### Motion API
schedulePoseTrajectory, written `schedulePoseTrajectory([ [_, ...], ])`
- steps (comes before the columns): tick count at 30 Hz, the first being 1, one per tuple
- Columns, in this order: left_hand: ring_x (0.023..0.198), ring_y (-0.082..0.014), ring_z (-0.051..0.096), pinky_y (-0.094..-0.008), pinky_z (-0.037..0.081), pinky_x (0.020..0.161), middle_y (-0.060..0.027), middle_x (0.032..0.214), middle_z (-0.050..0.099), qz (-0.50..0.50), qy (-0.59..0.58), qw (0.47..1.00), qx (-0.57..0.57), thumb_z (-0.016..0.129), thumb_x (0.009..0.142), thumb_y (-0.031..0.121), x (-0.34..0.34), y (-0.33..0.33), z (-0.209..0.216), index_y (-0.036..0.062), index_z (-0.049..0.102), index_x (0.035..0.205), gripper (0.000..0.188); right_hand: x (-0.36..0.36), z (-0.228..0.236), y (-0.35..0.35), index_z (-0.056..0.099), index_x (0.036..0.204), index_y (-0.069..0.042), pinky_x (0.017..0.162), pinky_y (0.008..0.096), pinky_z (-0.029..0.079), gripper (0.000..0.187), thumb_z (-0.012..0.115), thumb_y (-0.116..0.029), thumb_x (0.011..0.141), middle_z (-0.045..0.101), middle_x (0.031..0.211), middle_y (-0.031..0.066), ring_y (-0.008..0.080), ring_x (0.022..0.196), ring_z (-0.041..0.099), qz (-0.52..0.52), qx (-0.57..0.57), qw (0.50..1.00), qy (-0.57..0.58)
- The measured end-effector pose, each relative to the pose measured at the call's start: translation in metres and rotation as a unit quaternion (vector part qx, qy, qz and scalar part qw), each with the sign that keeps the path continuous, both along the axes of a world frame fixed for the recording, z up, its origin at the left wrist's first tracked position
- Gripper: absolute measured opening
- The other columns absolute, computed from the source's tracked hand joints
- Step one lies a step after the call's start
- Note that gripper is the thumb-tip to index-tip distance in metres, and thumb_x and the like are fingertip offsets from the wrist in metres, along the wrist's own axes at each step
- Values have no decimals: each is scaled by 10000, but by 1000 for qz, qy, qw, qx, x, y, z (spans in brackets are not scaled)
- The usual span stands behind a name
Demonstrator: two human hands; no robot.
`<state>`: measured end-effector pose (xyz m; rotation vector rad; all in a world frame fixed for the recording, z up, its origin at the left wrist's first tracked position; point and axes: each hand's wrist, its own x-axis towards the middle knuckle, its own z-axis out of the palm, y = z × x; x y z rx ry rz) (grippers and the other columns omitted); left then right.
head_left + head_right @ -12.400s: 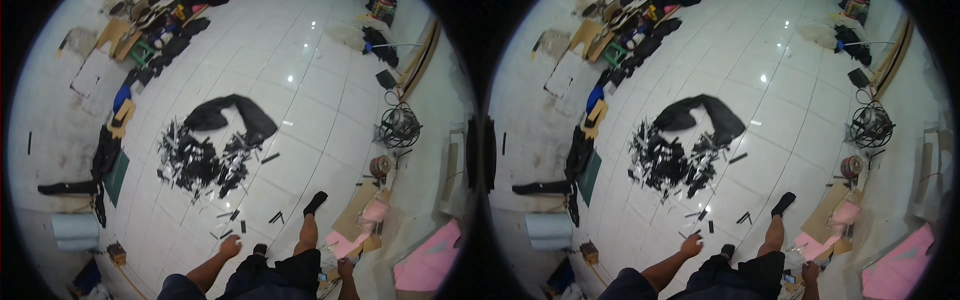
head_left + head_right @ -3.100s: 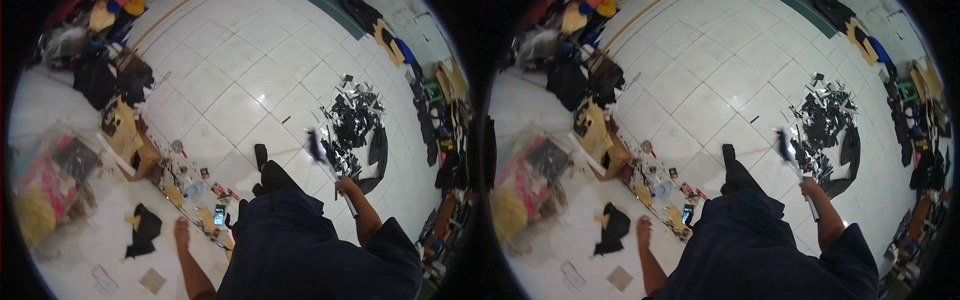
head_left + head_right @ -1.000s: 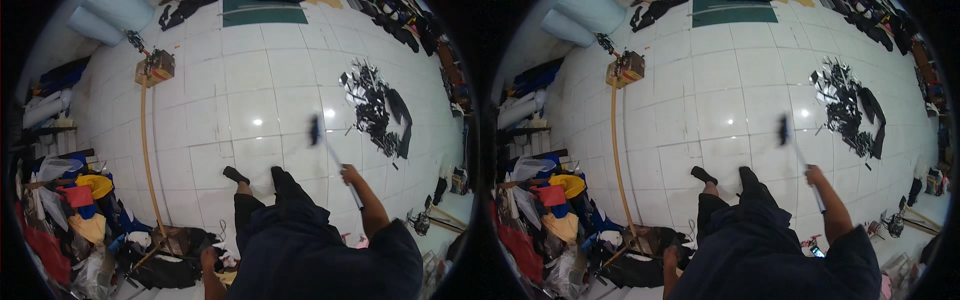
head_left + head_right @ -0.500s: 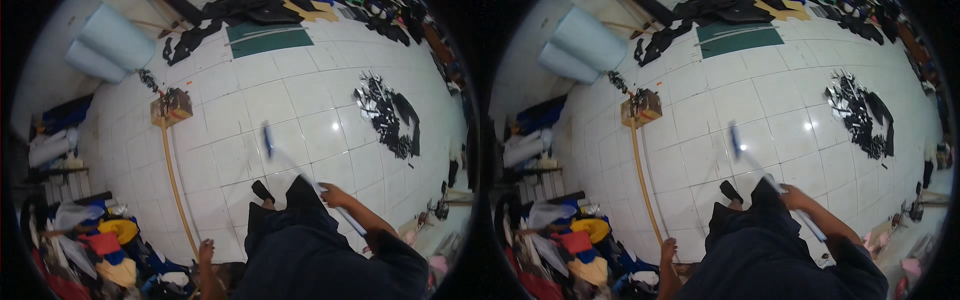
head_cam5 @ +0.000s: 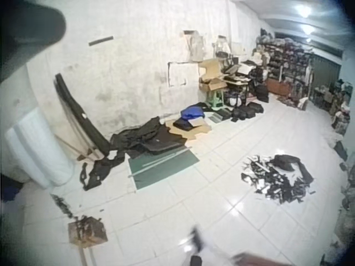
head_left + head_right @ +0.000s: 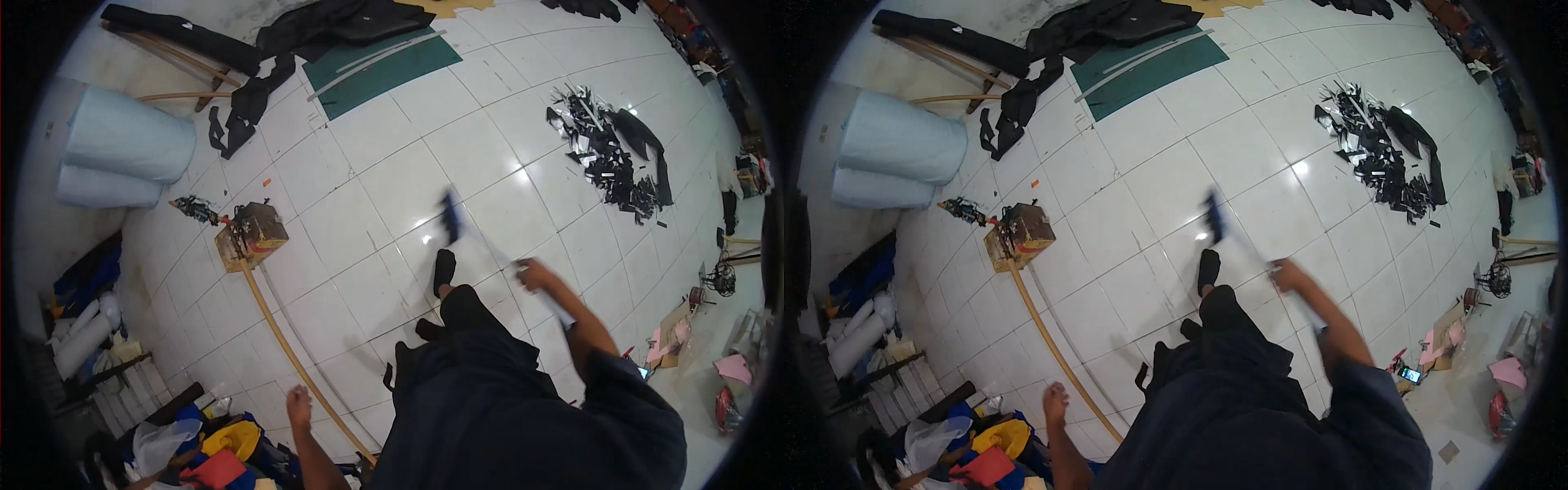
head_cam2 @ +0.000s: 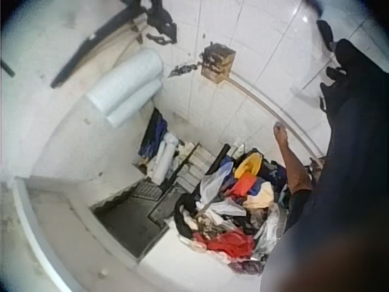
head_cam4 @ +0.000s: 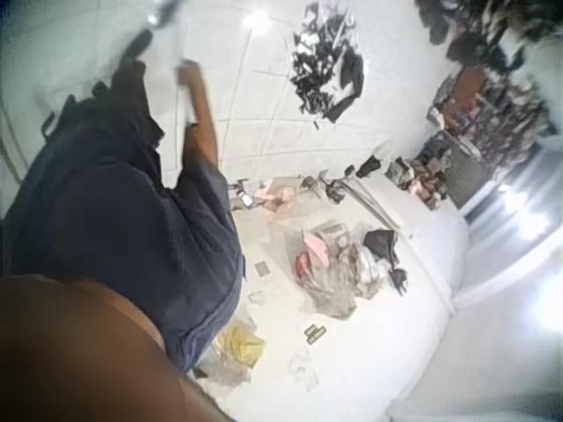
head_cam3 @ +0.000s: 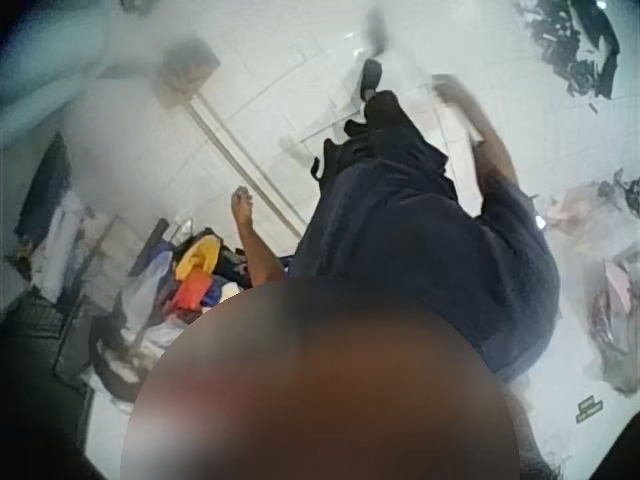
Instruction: Sweeping textile fabric scraps on the floor into a pile using a broom.
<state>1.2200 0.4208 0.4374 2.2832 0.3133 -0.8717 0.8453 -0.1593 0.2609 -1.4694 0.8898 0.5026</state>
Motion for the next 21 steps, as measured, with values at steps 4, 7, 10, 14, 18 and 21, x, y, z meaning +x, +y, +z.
schedulePoseTrajectory([
  [4,597,-173,504,-291,413,501,-41,768,522,41,153,981,112,523,799,245,-39,-4,-34,82,526,988,249,-36,71,-114,494,1003,39,584,396,499,342,532,-110,698,596,796,206,325,656,605,-87,-315,906,269],
  [7,636,-165,533,-289,416,505,-54,801,541,70,188,977,75,520,803,251,-59,-40,-40,68,539,1021,286,-49,96,-127,459,1109,54,676,390,487,438,537,-123,715,583,885,220,328,775,593,-102,-384,878,267],
  [10,574,-144,506,-267,405,494,-34,702,516,82,247,965,0,478,816,244,-78,1,-69,60,524,903,209,-9,137,-99,451,1155,20,893,374,381,454,549,-157,749,501,1118,226,337,1034,489,-41,-379,920,93],
  [14,639,-166,495,-290,410,528,-51,778,489,86,303,949,-3,499,814,244,-16,-45,-86,50,456,959,246,140,203,-65,406,1212,-7,913,372,366,493,510,-145,751,461,1170,240,338,1075,464,-43,-135,989,45],
  [18,802,-222,513,-358,445,623,-99,975,492,-30,256,966,-19,565,784,269,120,-136,-92,32,385,1127,453,264,142,-56,443,1209,-63,920,378,355,526,531,-272,734,476,1176,180,321,1085,455,20,-68,997,-17],
  [21,925,-264,528,-408,472,694,-135,1123,495,-87,187,977,-52,614,762,287,242,-197,-77,18,332,1253,626,350,72,-62,483,1155,-51,894,398,370,494,546,-271,717,487,1141,192,331,1055,469,130,-72,989,-21],
])
